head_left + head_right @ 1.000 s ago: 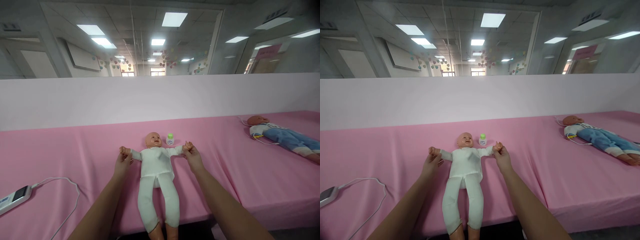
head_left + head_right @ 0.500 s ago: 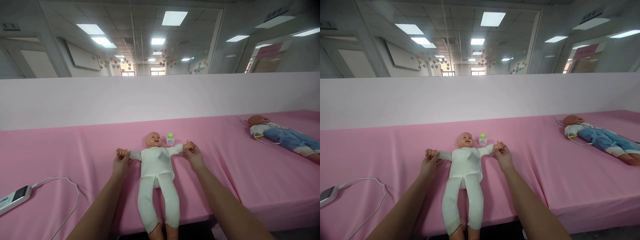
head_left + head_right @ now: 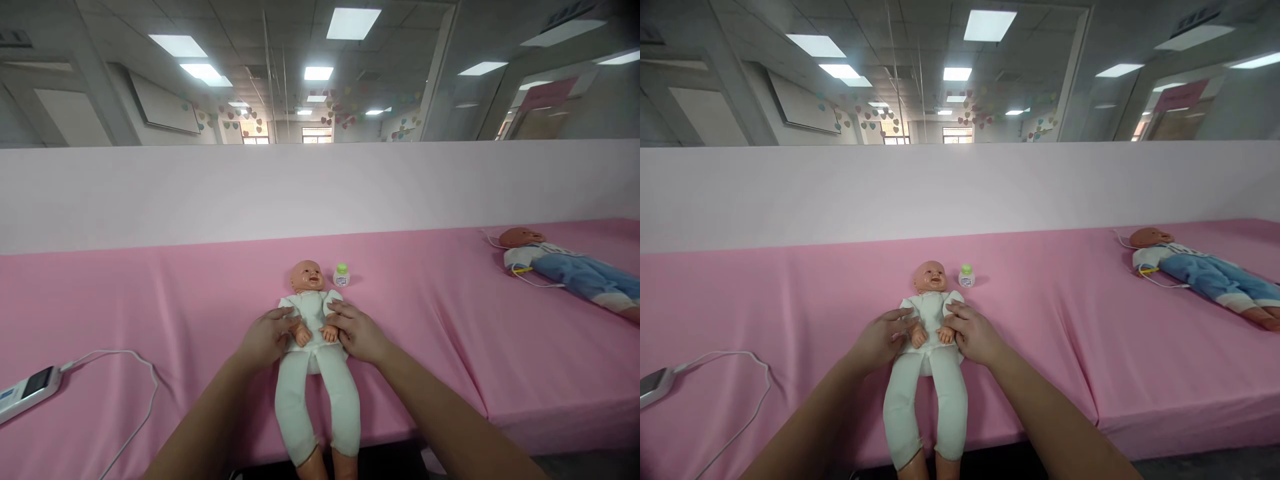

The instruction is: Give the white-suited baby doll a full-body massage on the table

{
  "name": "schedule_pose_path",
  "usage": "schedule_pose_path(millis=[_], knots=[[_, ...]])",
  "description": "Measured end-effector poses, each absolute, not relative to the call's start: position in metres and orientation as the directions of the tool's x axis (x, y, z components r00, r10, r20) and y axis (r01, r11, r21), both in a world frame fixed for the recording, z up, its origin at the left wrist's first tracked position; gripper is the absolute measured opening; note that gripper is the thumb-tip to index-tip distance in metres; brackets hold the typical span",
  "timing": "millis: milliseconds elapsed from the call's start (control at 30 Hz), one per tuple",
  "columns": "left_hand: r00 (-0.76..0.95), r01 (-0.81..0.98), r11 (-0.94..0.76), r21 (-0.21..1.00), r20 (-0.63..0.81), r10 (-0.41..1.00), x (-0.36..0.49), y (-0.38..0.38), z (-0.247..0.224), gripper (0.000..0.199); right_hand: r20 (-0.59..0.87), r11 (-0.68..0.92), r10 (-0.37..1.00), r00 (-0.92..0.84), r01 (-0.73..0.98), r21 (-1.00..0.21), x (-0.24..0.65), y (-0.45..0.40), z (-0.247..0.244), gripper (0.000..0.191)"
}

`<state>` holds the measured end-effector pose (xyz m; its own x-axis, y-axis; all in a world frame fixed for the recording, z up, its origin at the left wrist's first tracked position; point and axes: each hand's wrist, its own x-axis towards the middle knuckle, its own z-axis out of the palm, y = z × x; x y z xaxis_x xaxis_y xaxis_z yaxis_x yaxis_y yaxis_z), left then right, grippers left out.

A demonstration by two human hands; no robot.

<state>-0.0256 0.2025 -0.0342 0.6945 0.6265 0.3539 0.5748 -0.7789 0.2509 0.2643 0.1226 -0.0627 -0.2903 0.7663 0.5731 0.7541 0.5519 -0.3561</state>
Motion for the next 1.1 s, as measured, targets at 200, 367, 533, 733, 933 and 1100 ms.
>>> schedule_pose_path(millis=[200, 367, 533, 733, 933, 1100], knots=[[0.706, 0.57, -0.79, 0.227, 0.356, 0.612, -0.023, 0.2, -0.038, 0.061, 0.559, 0.552, 0.776, -0.291, 0.743, -0.38, 0.264, 0.122, -0.065, 0.051], [0.498, 0.556, -0.648, 0.521, 0.415, 0.761, -0.019, 0.201, -0.042, 0.042, 0.597, 0.496, 0.801, -0.027, 0.589, -0.638, 0.27, 0.128, -0.071, 0.034], [0.15, 0.24, -0.286, 0.928, 0.255, 0.955, -0.026, 0.217, -0.045, 0.026, 0.371, 0.32, 0.816, 0.443, 0.187, -0.929, 0.297, 0.143, -0.081, 0.042], [-0.166, -0.261, 0.143, 0.955, -0.19, 0.968, -0.045, 0.249, -0.052, 0.02, -0.05, 0.193, 0.75, 0.66, -0.291, -0.937, 0.339, 0.161, -0.101, 0.04], [-0.137, -0.349, 0.157, 0.924, -0.216, 0.967, -0.051, 0.251, -0.05, 0.023, -0.156, 0.132, 0.785, 0.6, -0.408, -0.903, 0.345, 0.162, -0.099, 0.031], [-0.041, -0.183, -0.086, 0.979, 0.08, 0.996, -0.04, 0.233, -0.045, 0.033, 0.118, 0.325, 0.772, 0.625, -0.229, -0.917, 0.318, 0.15, -0.082, 0.043]])
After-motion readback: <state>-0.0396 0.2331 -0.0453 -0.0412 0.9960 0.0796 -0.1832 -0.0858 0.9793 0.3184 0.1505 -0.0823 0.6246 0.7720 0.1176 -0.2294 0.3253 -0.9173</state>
